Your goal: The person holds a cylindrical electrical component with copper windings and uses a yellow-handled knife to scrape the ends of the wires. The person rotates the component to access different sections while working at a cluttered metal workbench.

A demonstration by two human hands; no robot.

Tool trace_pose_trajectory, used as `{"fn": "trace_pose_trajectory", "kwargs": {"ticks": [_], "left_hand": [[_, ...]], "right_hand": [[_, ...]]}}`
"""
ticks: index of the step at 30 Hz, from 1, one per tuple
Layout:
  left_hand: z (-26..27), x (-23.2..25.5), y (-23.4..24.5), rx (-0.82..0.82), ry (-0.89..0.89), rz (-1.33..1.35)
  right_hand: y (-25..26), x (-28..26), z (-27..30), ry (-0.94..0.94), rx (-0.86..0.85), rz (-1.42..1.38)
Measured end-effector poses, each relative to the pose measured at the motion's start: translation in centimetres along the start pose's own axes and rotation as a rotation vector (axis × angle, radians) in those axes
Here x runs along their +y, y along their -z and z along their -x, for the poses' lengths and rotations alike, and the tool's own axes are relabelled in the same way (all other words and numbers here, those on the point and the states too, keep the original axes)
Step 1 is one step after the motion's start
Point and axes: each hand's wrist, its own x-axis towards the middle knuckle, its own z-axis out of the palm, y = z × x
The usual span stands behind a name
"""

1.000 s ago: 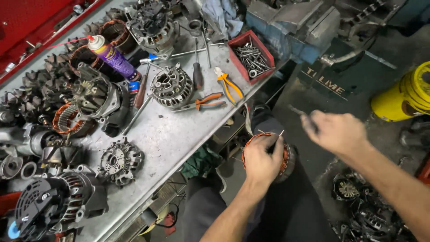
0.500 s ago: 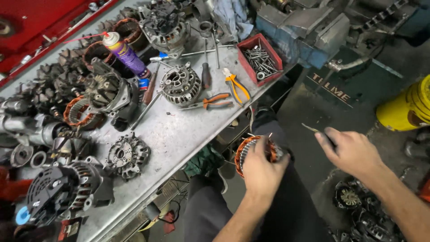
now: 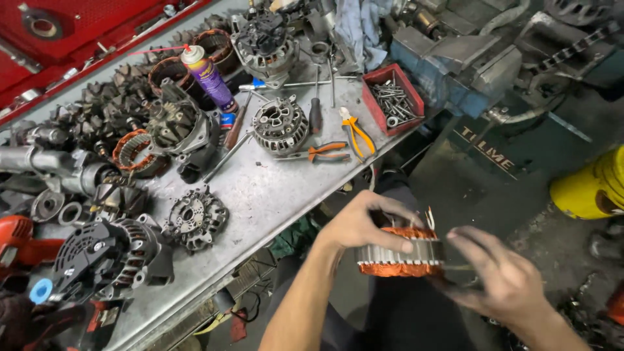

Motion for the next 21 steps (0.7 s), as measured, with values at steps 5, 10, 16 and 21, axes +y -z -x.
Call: {"fn": "trace_pose_trajectory", "kwargs": {"ticks": [5, 10, 16, 21], "left_hand": [[-0.8, 1.3, -3.4, -0.036, -0.1, -0.175], [1.8, 5.9, -10.1, 0.481, 0.386, -0.71], [2.7, 3.8, -9.7, 0.446, -0.034, -0.654], [2.2, 1.9, -8.3, 0.332, -0.157, -0.545]], "right_hand": [[-2.0, 0.7, 2.5, 0.075, 0.01, -0.076], [-2.1, -0.1, 4.6, -0.132, 0.003, -0.092], [1.7, 1.3, 0.7, -0.178, -0.061, -0.399], [1.3, 1.9, -3.3, -0.213, -0.093, -0.469]]}}
